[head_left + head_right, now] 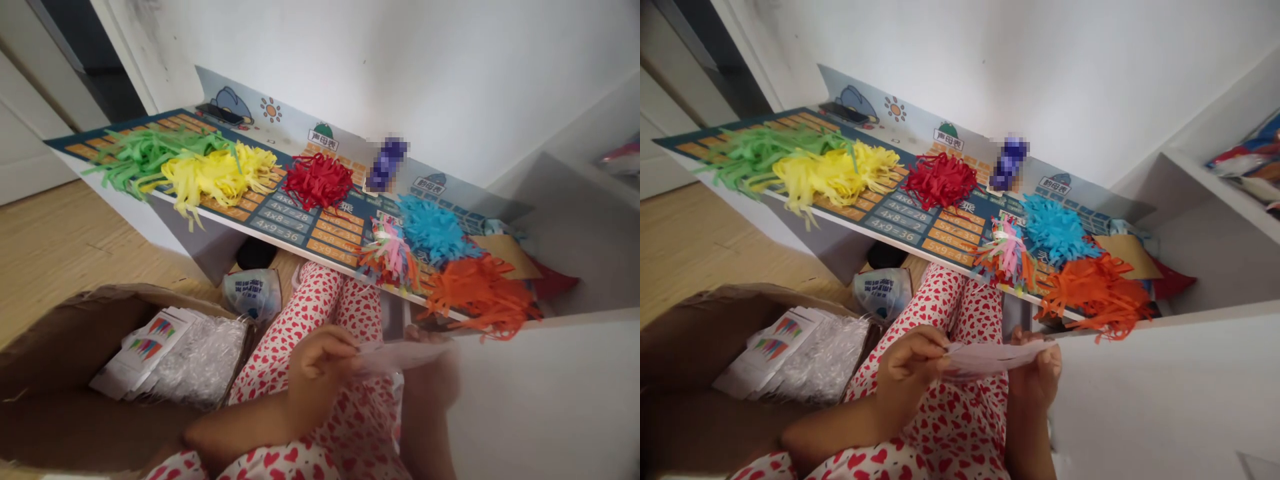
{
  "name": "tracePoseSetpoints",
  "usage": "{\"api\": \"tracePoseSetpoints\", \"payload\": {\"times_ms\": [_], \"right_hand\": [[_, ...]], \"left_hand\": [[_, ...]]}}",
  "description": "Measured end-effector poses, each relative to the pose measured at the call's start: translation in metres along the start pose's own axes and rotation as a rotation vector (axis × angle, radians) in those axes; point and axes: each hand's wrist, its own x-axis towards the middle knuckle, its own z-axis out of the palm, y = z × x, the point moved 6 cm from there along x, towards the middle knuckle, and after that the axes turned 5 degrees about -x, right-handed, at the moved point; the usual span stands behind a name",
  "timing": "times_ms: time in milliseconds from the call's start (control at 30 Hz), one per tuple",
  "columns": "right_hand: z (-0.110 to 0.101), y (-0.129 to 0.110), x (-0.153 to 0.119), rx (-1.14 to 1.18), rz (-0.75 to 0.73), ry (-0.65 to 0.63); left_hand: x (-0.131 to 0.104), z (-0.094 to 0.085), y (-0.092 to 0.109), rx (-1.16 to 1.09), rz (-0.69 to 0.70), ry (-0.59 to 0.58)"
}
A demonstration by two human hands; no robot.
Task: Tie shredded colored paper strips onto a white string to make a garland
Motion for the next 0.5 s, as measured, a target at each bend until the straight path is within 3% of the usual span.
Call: {"api": "tracePoseSetpoints", "payload": {"times_ms": [233,500], "right_hand": [[0.005,0.006,-0.001,0.304,0.054,-0.069],[-0.002,0.001,-0.004,0.175,-0.011,-0.109]], "left_hand": [[0.001,0.002,0.01,0.122,0.121,-0.002],[-0.005,0.007,0.013,0.252,0.246,-0.019]]}}
